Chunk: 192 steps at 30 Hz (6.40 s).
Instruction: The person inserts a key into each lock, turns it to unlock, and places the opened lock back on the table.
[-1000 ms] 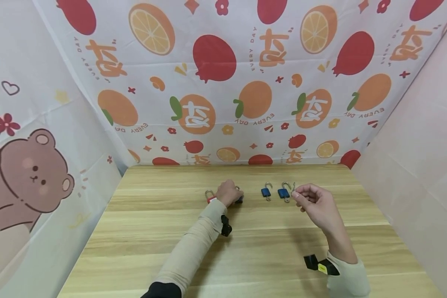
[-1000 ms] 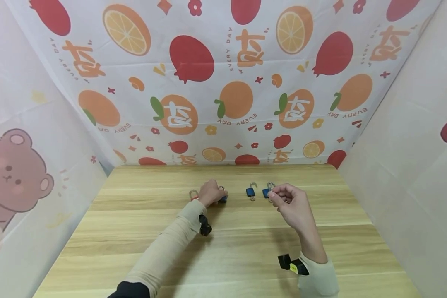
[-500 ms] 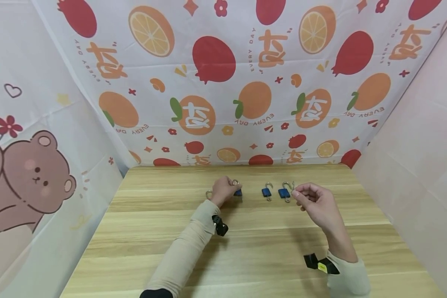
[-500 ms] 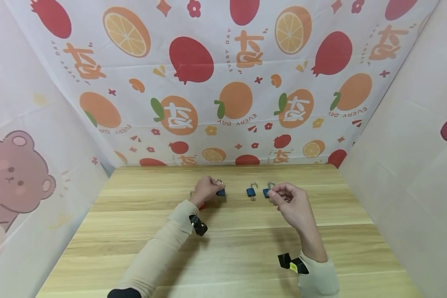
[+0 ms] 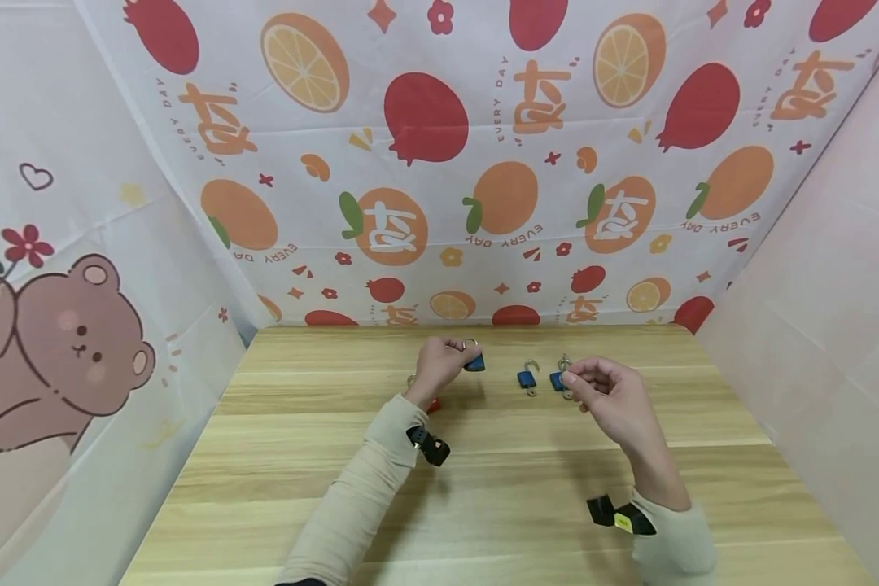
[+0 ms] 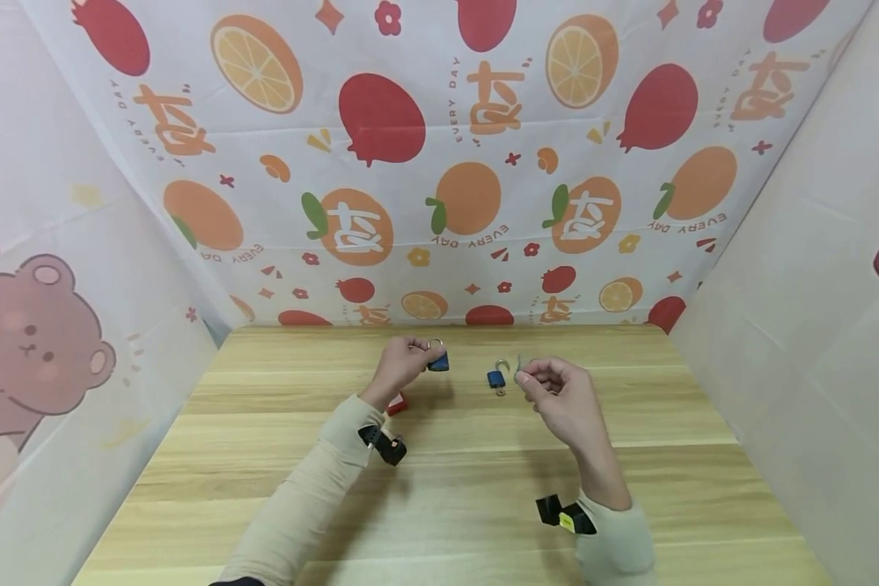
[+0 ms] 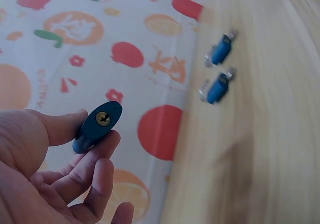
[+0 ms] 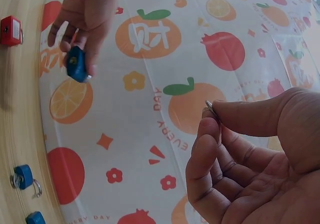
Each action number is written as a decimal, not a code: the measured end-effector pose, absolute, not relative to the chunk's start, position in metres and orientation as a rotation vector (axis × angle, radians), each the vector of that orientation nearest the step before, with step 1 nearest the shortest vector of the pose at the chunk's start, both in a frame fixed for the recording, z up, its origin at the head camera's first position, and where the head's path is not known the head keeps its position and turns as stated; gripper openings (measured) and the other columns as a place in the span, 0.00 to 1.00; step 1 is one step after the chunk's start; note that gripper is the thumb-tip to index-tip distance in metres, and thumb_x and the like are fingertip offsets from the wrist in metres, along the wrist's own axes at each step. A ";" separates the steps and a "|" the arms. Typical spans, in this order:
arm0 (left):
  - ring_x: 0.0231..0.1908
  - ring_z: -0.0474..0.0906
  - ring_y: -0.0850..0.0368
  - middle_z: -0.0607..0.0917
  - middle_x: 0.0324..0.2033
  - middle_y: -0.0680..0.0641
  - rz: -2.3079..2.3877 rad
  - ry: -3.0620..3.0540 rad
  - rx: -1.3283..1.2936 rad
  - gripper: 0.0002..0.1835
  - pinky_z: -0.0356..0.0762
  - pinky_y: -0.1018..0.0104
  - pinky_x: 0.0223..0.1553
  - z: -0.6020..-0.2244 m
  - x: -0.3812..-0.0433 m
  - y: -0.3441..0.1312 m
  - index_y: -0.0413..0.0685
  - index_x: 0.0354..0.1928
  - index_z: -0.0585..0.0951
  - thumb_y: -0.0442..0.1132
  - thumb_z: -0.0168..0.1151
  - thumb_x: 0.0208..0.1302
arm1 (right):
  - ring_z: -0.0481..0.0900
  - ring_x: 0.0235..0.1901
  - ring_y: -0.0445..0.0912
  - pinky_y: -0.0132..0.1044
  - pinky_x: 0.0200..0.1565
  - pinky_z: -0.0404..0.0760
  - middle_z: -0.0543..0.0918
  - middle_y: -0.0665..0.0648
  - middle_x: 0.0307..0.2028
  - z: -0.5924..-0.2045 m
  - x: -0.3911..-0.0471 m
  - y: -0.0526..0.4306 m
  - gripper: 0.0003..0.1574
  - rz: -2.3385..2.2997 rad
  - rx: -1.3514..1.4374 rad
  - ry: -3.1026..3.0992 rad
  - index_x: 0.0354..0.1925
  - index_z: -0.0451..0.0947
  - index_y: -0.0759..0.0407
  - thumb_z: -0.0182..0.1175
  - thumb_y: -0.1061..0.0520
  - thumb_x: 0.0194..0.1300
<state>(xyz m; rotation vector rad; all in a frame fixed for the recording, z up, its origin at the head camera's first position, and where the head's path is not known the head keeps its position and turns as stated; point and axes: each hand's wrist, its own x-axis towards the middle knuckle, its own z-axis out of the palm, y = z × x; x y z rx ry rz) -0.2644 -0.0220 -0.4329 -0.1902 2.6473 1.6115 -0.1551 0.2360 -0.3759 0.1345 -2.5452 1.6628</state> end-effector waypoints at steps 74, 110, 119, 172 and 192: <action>0.34 0.83 0.63 0.91 0.37 0.40 2.044 2.345 0.156 0.16 0.74 0.68 0.40 -0.368 -0.214 -0.021 0.40 0.45 0.83 0.47 0.67 0.69 | 0.79 0.27 0.44 0.34 0.29 0.81 0.87 0.58 0.34 -0.392 -0.171 0.156 0.11 1.908 0.237 -2.518 0.43 0.85 0.62 0.65 0.54 0.70; 0.30 0.80 0.61 0.91 0.33 0.39 2.081 2.378 0.208 0.15 0.73 0.70 0.34 -0.366 -0.204 -0.012 0.38 0.44 0.84 0.44 0.69 0.67 | 0.80 0.27 0.37 0.27 0.33 0.81 0.84 0.51 0.29 -0.400 -0.172 0.143 0.15 2.266 0.057 -2.283 0.43 0.80 0.73 0.58 0.58 0.75; 0.32 0.82 0.65 0.91 0.34 0.43 2.181 2.231 0.092 0.17 0.78 0.71 0.38 -0.369 -0.202 -0.011 0.38 0.46 0.85 0.47 0.68 0.68 | 0.78 0.25 0.36 0.26 0.29 0.79 0.83 0.48 0.26 -0.407 -0.165 0.134 0.18 2.265 0.156 -2.063 0.41 0.80 0.75 0.59 0.56 0.75; 0.34 0.83 0.65 0.89 0.30 0.50 2.359 2.181 0.094 0.15 0.79 0.69 0.44 -0.367 -0.183 0.001 0.42 0.44 0.84 0.46 0.70 0.66 | 0.79 0.27 0.37 0.27 0.32 0.80 0.83 0.48 0.28 -0.392 -0.150 0.143 0.11 2.437 0.107 -1.960 0.39 0.79 0.65 0.56 0.57 0.76; 0.32 0.84 0.64 0.90 0.31 0.47 2.385 2.190 0.105 0.15 0.78 0.69 0.40 -0.370 -0.185 -0.009 0.40 0.44 0.83 0.45 0.68 0.68 | 0.82 0.35 0.44 0.30 0.35 0.83 0.82 0.58 0.40 -0.377 -0.164 0.162 0.16 2.016 0.300 -2.329 0.53 0.78 0.67 0.59 0.57 0.74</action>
